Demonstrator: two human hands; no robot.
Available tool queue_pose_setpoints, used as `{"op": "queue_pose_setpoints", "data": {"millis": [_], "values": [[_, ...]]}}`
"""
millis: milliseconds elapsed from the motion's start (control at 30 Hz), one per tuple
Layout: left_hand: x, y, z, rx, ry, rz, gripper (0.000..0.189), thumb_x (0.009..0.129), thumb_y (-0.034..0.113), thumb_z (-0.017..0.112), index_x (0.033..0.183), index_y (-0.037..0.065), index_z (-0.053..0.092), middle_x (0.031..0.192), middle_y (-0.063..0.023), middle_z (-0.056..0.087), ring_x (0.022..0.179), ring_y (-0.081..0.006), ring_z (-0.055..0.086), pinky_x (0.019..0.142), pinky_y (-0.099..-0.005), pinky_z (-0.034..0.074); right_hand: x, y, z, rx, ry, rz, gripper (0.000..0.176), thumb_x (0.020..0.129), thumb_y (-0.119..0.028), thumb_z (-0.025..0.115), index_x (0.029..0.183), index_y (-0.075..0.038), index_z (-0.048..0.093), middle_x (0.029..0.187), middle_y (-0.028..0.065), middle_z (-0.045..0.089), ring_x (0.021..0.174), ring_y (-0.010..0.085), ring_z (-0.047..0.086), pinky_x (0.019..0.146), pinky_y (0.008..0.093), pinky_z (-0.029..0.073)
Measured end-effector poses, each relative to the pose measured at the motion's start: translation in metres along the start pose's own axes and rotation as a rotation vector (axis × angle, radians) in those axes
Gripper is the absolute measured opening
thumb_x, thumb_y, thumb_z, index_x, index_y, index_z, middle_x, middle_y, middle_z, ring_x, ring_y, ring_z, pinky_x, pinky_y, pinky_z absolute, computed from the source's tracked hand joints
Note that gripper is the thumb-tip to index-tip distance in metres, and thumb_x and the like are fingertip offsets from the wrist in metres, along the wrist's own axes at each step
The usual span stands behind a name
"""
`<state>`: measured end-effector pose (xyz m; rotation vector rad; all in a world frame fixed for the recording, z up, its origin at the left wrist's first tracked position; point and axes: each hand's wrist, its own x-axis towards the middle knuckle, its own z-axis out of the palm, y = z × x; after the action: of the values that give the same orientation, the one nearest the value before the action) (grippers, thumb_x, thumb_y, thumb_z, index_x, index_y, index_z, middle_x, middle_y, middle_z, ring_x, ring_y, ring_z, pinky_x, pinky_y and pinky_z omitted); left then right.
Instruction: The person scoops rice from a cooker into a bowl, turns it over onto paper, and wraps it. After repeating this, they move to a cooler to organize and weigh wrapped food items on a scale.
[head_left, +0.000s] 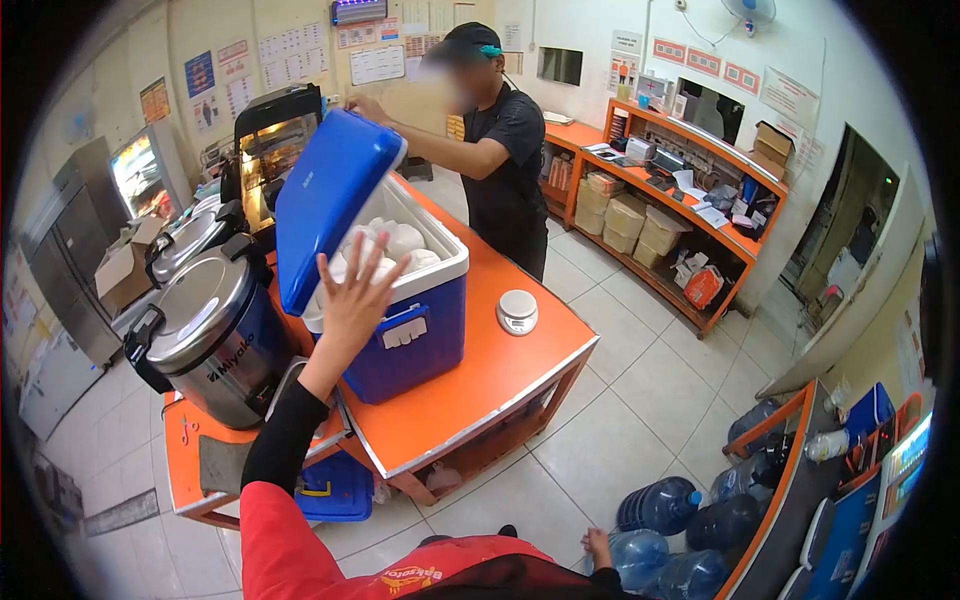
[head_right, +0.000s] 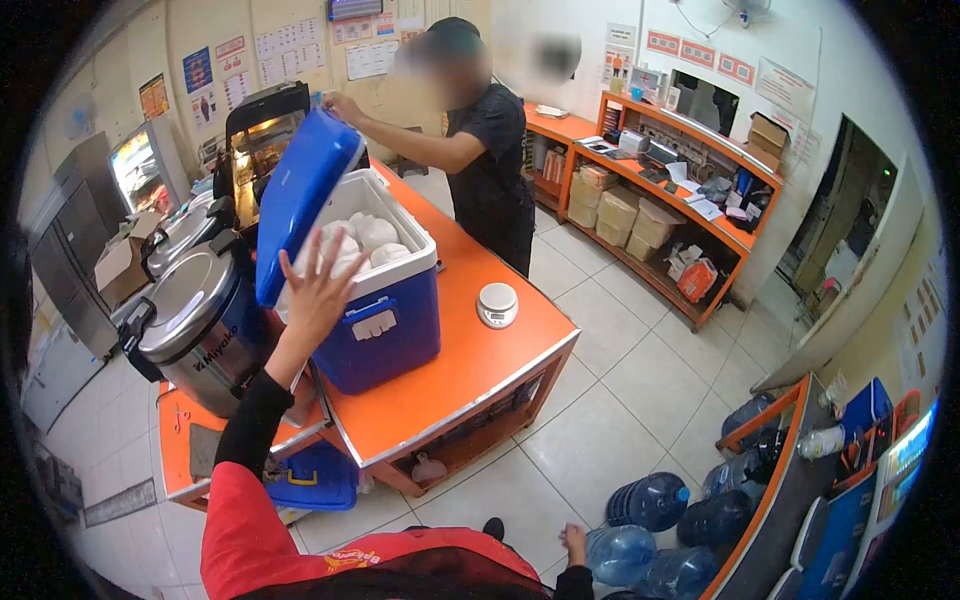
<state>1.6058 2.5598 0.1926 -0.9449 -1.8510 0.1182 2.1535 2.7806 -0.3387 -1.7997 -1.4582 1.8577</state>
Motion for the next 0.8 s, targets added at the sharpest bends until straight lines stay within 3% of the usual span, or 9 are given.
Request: {"op": "queue_pose_setpoints", "data": {"millis": [133,267,333,367,433,500,633,733,800], "values": [[0.008,-0.031,0.003,0.162,0.085,-0.355,0.061,0.086,0.031,0.052,0.141,0.039,0.026,0.15,-0.0055,0.019,0.138,-0.0277,0.016,0.107,-0.0582,-0.001,0.051,-0.104,-0.007,-0.162,-0.042,-0.284,0.028,0.089,-0.029,0.055,0.107,-0.008,0.057,0.086,0.0087,0.063,0.067,0.017,0.062,0.053,0.0274,0.048],[0.003,-0.066,-0.002,0.258,0.068,-0.381,0.057,0.089,0.03,0.049,0.141,0.038,0.027,0.15,-0.0055,0.018,0.136,-0.0243,0.023,0.108,-0.0517,0.007,0.084,-0.225,0.042,-0.41,-0.191,-0.704,0.021,0.09,-0.02,0.052,0.103,-0.005,0.062,0.08,0.0058,0.065,0.066,0.0138,0.06,0.059,0.027,0.049],[-0.001,-0.077,-0.009,0.245,0.07,-0.422,0.057,0.089,0.024,0.05,0.141,0.034,0.028,0.149,-0.0056,0.019,0.134,-0.0248,0.027,0.107,-0.0493,0.013,0.048,-0.321,0.093,-0.596,-0.149,-1.031,0.021,0.089,-0.015,0.052,0.102,-0.003,0.062,0.081,0.0086,0.065,0.073,0.0141,0.061,0.066,0.0274,0.047],[0.0,-0.08,-0.015,0.155,0.107,-0.44,0.058,0.088,0.017,0.05,0.141,0.03,0.03,0.148,-0.0059,0.021,0.132,-0.025,0.029,0.106,-0.0488,0.018,0.015,-0.376,0.119,-0.403,-0.398,-0.993,0.028,0.089,-0.024,0.055,0.105,-0.003,0.062,0.09,0.0156,0.065,0.085,0.0237,0.062,0.074,0.0326,0.048],[-0.004,-0.088,-0.022,0.163,0.114,-0.46,0.057,0.087,0.013,0.05,0.14,0.025,0.032,0.145,-0.0068,0.025,0.131,-0.0255,0.029,0.105,-0.0505,0.021,-0.041,-0.464,0.17,-0.423,-0.394,-1.241,0.023,0.09,-0.019,0.054,0.103,-0.002,0.063,0.093,0.0135,0.065,0.086,0.0217,0.063,0.076,0.0322,0.048],[-0.009,-0.095,-0.026,0.191,0.113,-0.482,0.056,0.087,0.011,0.049,0.14,0.021,0.032,0.143,-0.0091,0.026,0.13,-0.0264,0.03,0.105,-0.0494,0.022,-0.112,-0.538,0.207,-0.394,-0.526,-1.202,0.019,0.089,-0.015,0.054,0.102,-0.004,0.064,0.094,0.0109,0.066,0.084,0.0188,0.063,0.073,0.0296,0.049],[-0.019,-0.107,-0.021,0.135,0.187,-0.522,0.055,0.086,0.006,0.047,0.138,0.016,0.035,0.138,-0.0163,0.028,0.126,-0.0315,0.032,0.103,-0.047,0.026,-0.181,-0.622,0.278,-0.225,-0.695,-1.605,0.016,0.085,-0.014,0.058,0.097,-0.006,0.065,0.086,0.0097,0.065,0.077,0.0202,0.063,0.068,0.0291,0.048],[-0.025,-0.113,-0.012,0.104,0.274,-0.557,0.051,0.084,0.0,0.042,0.134,0.011,0.04,0.134,-0.0222,0.027,0.124,-0.0351,0.031,0.102,-0.0459,0.028,-0.203,-0.662,0.33,-0.495,-0.722,-1.772,0.024,0.081,-0.022,0.062,0.101,-0.01,0.064,0.094,0.0091,0.063,0.087,0.0238,0.061,0.077,0.0354,0.047],[-0.026,-0.116,-0.007,0.158,0.312,-0.584,0.05,0.084,-0.001,0.041,0.133,0.009,0.042,0.134,-0.0227,0.026,0.125,-0.0345,0.029,0.102,-0.0455,0.027,-0.2,-0.68,0.369,-0.64,-0.648,-1.99,0.038,0.076,-0.03,0.065,0.112,-0.016,0.059,0.113,0.0124,0.056,0.105,0.029,0.054,0.089,0.0428,0.041]]}}
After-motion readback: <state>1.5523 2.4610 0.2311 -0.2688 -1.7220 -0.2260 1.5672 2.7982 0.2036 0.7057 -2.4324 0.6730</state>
